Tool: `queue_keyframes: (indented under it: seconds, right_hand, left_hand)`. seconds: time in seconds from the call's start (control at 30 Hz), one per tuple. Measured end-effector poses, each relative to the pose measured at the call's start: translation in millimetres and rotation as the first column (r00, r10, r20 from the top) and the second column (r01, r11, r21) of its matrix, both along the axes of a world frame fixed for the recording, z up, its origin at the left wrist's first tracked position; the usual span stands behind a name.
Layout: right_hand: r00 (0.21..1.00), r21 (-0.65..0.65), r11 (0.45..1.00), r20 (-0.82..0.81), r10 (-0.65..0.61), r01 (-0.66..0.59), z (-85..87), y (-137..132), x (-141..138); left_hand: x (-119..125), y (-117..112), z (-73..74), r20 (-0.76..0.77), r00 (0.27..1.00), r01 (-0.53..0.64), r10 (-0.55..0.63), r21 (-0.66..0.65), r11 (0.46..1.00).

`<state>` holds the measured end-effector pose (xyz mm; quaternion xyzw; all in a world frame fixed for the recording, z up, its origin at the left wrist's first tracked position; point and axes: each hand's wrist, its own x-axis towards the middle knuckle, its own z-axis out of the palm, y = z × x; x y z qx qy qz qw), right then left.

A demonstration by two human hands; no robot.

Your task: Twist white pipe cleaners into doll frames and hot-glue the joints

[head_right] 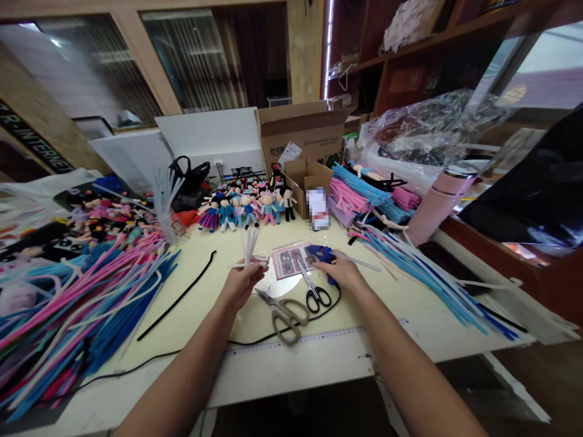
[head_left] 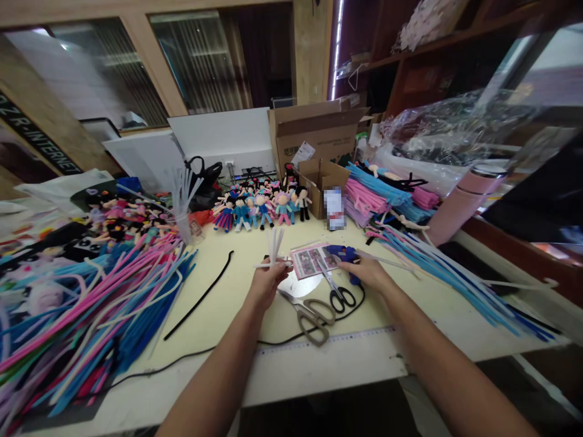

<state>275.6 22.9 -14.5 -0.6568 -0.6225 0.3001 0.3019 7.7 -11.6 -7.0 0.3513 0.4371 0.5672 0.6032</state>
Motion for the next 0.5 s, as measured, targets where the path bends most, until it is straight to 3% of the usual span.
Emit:
queue_keyframes:
  seconds: [0.07,0.17,0.33,0.5]
  right_hand:
    - [0.999,-0.046,0.998,-0.021,0.036,-0.037,1.1,5,-7]
    - [0.999,-0.046,0.999,-0.050,-0.007,0.005,2.2,2,-4]
    - [0.967,-0.013,0.999,-0.249,-0.048,0.046,13.0,-6,10]
    - [0.885,-0.056,0.987,-0.452,0.108,-0.149,35.4,-2,-11]
  left_hand:
    - [-1,2,-0.6,0.040,0.999,0.017,-0.016,-0.037,0.999]
    - [-3,4,-1.4,0.079,0.997,0.033,-0.027,-0.081,0.996]
    - [-1,5,-3.1,0.101,0.995,0.023,-0.013,-0.098,0.995]
    - [-3,7,-4.3,0.089,0.996,-0.021,0.031,-0.105,0.994]
